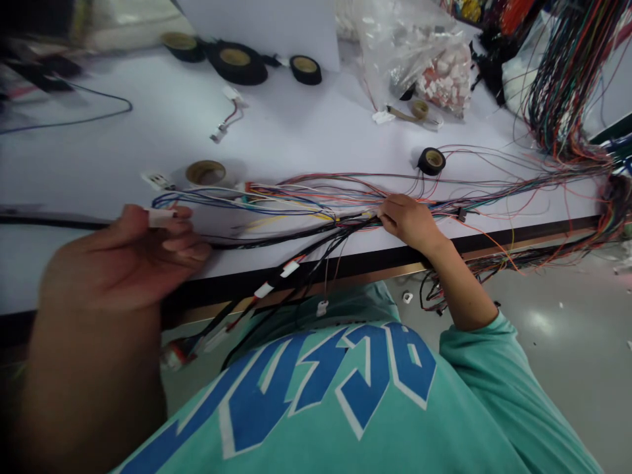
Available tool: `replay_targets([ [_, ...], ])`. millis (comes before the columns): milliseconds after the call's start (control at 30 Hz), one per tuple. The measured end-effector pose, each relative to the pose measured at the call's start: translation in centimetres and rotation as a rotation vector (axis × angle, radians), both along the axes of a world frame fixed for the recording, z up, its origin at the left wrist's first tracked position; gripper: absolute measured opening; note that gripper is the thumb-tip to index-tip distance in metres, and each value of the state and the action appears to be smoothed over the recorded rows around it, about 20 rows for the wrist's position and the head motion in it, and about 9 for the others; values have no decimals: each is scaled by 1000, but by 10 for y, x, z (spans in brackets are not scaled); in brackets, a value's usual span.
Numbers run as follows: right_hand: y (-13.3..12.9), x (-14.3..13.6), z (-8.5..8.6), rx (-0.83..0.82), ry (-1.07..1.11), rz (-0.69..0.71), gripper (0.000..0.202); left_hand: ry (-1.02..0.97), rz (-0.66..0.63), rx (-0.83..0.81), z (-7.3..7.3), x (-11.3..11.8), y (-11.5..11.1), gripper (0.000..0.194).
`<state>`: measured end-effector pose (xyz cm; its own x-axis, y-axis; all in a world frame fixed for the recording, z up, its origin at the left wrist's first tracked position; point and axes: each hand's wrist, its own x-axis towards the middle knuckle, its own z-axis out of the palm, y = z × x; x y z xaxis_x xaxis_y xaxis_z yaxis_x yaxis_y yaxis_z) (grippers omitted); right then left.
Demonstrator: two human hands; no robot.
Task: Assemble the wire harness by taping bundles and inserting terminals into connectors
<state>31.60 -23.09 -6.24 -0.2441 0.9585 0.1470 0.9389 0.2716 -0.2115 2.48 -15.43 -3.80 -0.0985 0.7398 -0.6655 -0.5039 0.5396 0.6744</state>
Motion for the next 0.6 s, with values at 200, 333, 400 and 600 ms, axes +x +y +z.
replay_targets([
  [200,1,0,5,-31,-121,75,25,7,31,-15,4,-1,0,36],
  [333,2,1,7,-23,-182,96,27,-12,15,5,-1,-4,1,35],
  [400,3,2,7,-5,-159,124,31,-11,0,12,-3,-4,1,37],
  [600,7,8,7,4,38,212,31,-21,12,-14,3,-3,0,38],
])
